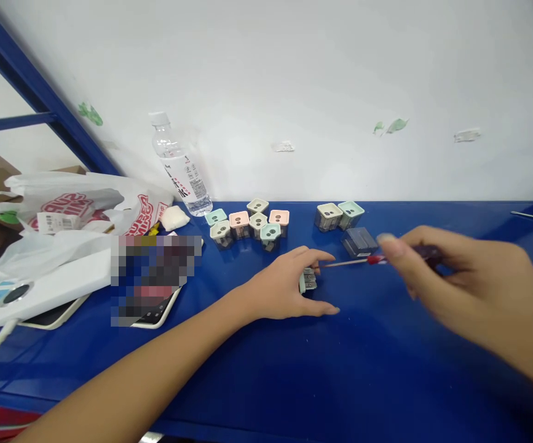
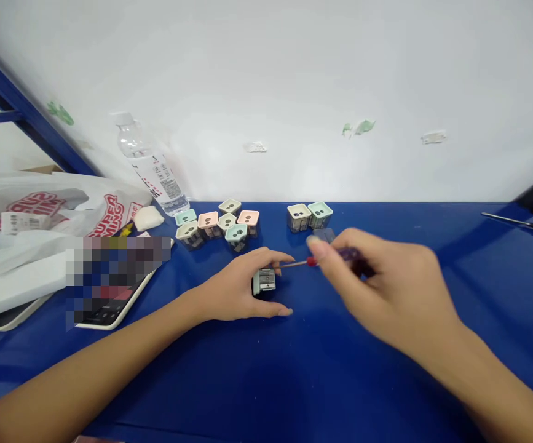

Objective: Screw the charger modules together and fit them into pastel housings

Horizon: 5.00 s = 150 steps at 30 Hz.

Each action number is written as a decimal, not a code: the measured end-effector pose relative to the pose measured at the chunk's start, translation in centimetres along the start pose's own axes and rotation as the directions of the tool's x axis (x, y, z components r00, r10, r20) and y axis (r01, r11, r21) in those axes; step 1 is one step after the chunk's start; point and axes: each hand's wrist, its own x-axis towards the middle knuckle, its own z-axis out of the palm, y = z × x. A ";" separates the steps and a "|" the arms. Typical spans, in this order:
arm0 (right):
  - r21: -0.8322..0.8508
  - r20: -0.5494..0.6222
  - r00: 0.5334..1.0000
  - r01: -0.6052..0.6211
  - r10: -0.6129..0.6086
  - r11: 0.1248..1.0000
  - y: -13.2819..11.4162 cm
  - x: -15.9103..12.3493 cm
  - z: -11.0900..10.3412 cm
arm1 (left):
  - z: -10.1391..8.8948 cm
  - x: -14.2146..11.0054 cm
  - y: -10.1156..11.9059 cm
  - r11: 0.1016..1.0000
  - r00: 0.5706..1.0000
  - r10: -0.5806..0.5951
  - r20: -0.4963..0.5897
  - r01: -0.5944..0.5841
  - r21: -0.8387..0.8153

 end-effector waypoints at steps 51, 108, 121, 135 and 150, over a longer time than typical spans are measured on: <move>0.243 0.443 0.849 0.197 -0.289 0.950 1.1 -1.2 4.6 | 0.5 -0.4 0.2 0.944 0.993 0.085 0.080 -0.055 -0.326; 0.043 0.350 0.937 -0.005 -0.010 0.999 3.9 1.7 7.0 | -1.4 0.5 -1.4 0.698 0.908 0.162 -0.387 0.172 0.695; 0.187 0.540 0.829 0.051 -0.146 0.981 3.0 0.3 5.6 | -0.8 0.2 -0.3 0.900 0.968 -0.083 -0.237 0.175 0.400; 0.156 0.660 0.747 -0.037 -0.076 0.987 2.8 0.6 5.0 | -1.3 0.4 -1.0 0.988 0.995 -0.099 0.014 0.100 -0.118; 0.084 0.569 0.816 0.073 -0.108 0.994 4.0 0.8 3.3 | -3.1 0.4 -1.9 0.995 0.990 0.072 -0.121 -0.063 0.072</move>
